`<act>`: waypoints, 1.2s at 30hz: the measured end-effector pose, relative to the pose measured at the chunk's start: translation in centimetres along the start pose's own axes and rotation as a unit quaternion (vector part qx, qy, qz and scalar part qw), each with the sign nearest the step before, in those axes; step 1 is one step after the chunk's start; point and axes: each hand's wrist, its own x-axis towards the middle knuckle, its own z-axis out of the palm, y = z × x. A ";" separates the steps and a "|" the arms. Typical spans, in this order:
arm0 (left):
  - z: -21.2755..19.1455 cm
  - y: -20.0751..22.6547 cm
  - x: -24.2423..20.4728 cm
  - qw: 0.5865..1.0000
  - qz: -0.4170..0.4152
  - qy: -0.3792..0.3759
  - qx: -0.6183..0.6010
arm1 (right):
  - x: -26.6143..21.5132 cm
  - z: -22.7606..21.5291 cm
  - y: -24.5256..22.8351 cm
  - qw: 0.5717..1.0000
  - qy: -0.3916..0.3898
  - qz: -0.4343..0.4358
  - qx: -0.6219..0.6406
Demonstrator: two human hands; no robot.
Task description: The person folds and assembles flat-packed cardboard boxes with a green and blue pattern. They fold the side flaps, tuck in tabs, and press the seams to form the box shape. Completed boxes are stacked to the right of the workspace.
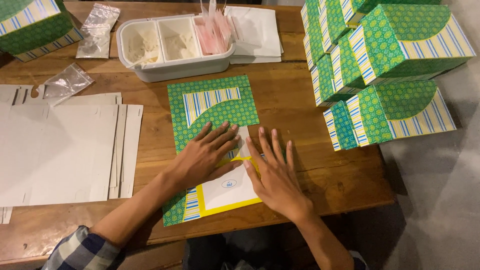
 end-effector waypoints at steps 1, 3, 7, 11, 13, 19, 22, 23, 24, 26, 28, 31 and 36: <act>0.0 0.1 -0.1 1.000 0.000 -0.001 0.000 | 0.2 0.2 0.3 1.000 -0.001 0.000 0.001; 0.2 0.2 -0.2 1.000 -0.004 0.000 0.013 | 0.8 0.4 0.9 1.000 -0.002 -0.002 -0.008; 0.1 0.4 -0.6 1.000 -0.012 0.002 -0.003 | 1.6 0.2 0.8 1.000 -0.015 -0.001 -0.013; -0.4 -0.3 0.2 1.000 -0.005 0.005 -0.024 | 3.6 0.2 1.3 1.000 0.007 -0.009 -0.028; -0.2 0.2 -0.1 0.999 -0.007 -0.004 -0.037 | 3.2 0.5 1.3 1.000 0.001 -0.008 -0.030; -0.6 0.1 0.1 0.999 -0.014 -0.020 -0.029 | 0.8 0.5 0.3 0.999 0.010 0.003 -0.038; -0.1 -0.3 -0.2 0.999 -0.009 0.010 -0.036 | -0.7 0.7 0.2 0.996 0.033 -0.022 -0.075; 0.4 -0.6 -0.4 0.999 0.001 0.019 -0.039 | -1.1 1.0 0.5 0.991 0.058 -0.054 -0.105; 1.3 -0.4 -1.0 0.998 0.008 0.025 -0.051 | -2.1 1.4 0.8 0.985 0.073 -0.083 -0.134; 1.7 -1.5 -0.4 0.997 0.011 0.037 -0.072 | -1.7 1.2 1.4 0.987 0.061 -0.082 -0.126; 1.7 -1.4 -1.2 0.994 0.011 0.042 -0.096 | -2.4 1.2 1.3 0.989 0.043 -0.080 -0.113; -0.8 -2.9 -0.9 0.979 0.017 0.052 -0.194 | -1.5 0.5 1.2 0.989 0.057 -0.094 -0.095; -7.2 -3.3 -4.3 0.965 -0.171 0.116 -0.163 | -1.1 0.3 1.0 0.985 0.071 -0.131 -0.082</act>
